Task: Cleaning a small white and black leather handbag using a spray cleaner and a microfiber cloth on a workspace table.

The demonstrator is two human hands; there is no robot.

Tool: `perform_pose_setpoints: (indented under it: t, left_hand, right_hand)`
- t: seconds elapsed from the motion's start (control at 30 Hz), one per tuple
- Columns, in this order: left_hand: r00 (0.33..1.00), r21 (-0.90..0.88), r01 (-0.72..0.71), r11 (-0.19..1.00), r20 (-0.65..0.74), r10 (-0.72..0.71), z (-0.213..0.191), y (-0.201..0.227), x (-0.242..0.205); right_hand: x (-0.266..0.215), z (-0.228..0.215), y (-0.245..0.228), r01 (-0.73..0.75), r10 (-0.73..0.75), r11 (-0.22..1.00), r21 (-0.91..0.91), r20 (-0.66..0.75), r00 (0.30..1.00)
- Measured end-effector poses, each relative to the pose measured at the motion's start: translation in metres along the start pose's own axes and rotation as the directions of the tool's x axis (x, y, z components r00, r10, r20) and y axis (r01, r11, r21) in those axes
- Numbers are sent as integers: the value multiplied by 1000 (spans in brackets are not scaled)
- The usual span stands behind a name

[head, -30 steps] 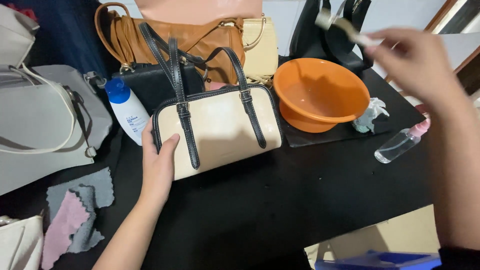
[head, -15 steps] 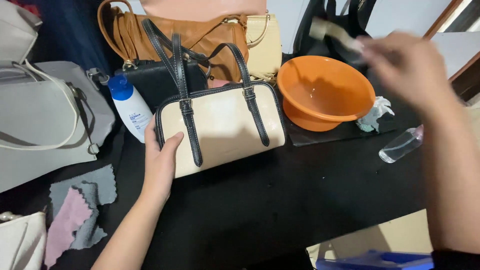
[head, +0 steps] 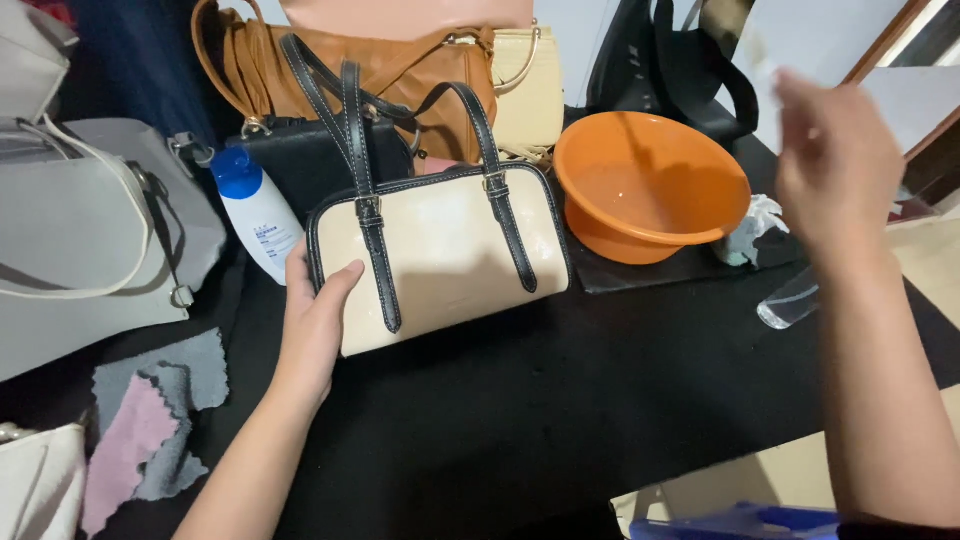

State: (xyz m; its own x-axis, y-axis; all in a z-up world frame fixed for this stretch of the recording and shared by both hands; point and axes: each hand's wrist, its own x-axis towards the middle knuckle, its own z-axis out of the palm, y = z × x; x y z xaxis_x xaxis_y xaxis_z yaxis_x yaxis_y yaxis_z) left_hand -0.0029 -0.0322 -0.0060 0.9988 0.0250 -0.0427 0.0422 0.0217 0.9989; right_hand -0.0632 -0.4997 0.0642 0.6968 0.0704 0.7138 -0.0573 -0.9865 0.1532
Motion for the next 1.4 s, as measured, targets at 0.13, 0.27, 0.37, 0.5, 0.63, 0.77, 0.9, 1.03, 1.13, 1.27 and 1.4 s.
perform_pose_setpoints:
  t: [0.13,0.27,0.37,0.5,0.63,0.77,0.9,1.03,1.13,1.27,1.4]
  left_hand:
    - [997,17,78,997,-1,-78,4,10,-5]
    - [999,33,38,999,-9,-37,1,4,-1]
    - [998,20,70,997,3,-70,2,6,-1]
    - [995,10,100,995,13,-101,3,12,-5]
    - [996,28,85,996,18,-85,1,10,-3]
    - [994,36,112,993,13,-113,1,10,-3]
    - [991,19,131,991,17,-131,2,10,-3]
    - [997,28,81,996,8,-82,1,3,1]
    - [998,1,61,998,6,-61,0,-3,5]
    - [998,34,56,998,2,-56,2,5,-1]
    - [999,55,35,998,2,-35,5,8,-3]
  right_hand:
    - [8,-9,-10,-142,141,990,18,47,989]
    - [7,-15,-17,-264,272,962,-74,142,952]
    - [-4,-13,-2,-66,69,997,45,-72,995]
    - [2,-14,-12,125,-62,966,229,-262,963]
    - [11,-9,-33,-220,321,946,-238,590,741]
    - [2,-4,-43,-393,287,919,6,673,682]
    - [-4,1,-35,-442,294,890,112,600,744]
    - [-1,-5,-36,-487,334,869,89,621,709]
    - [-4,-4,-30,-461,302,880,114,615,729]
    - [-12,2,-4,-467,325,845,261,443,836]
    - [-15,25,33,-469,420,881,54,366,830]
